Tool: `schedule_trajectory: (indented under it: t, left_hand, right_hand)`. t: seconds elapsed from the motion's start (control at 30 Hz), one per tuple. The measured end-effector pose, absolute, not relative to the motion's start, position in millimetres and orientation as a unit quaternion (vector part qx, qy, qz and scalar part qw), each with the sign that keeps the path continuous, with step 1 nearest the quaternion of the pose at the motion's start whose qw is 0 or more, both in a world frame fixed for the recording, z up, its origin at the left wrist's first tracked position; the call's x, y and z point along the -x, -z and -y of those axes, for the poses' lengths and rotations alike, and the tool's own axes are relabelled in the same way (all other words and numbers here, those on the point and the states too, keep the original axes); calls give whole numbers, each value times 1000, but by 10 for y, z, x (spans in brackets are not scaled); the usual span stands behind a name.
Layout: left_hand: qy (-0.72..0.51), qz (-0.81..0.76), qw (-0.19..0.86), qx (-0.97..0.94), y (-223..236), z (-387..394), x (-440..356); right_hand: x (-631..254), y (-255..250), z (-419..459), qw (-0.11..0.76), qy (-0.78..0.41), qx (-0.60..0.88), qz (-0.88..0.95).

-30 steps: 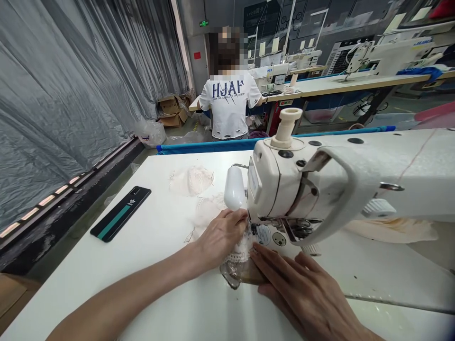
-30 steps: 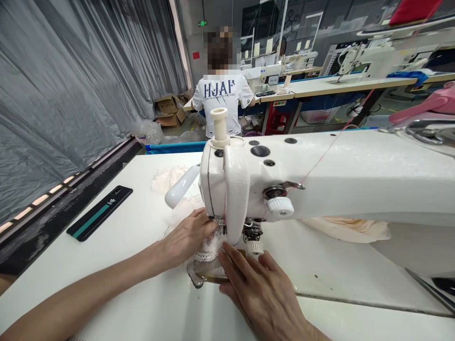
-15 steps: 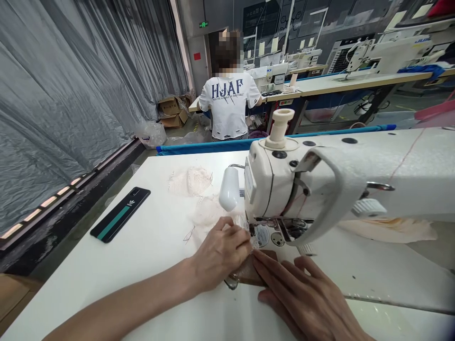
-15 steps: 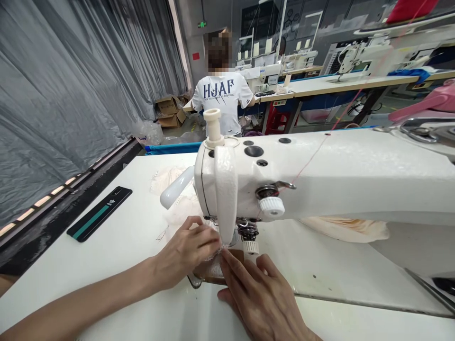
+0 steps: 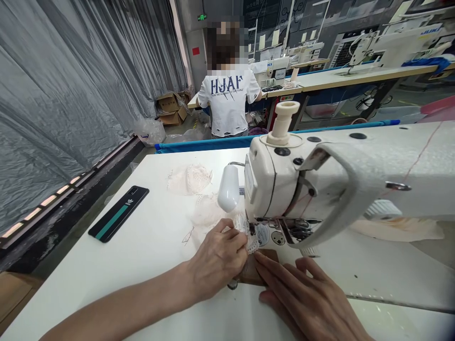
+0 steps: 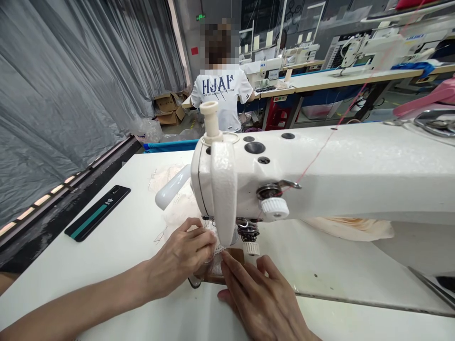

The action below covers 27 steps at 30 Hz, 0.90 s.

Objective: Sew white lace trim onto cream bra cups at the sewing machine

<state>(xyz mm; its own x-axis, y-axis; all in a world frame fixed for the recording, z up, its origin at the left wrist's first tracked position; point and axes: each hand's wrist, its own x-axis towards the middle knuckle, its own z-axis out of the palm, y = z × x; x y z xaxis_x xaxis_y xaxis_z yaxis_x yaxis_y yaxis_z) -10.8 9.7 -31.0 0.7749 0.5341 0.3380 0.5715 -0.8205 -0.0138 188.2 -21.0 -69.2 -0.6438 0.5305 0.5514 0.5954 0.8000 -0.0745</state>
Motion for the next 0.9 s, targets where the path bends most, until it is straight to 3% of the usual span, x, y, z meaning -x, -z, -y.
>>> schedule_trajectory:
  t: [0.9]
  left_hand:
    - [112, 389, 113, 907, 499, -98, 59]
  right_hand:
    - [-1848, 668, 102, 301, 61, 368, 878]
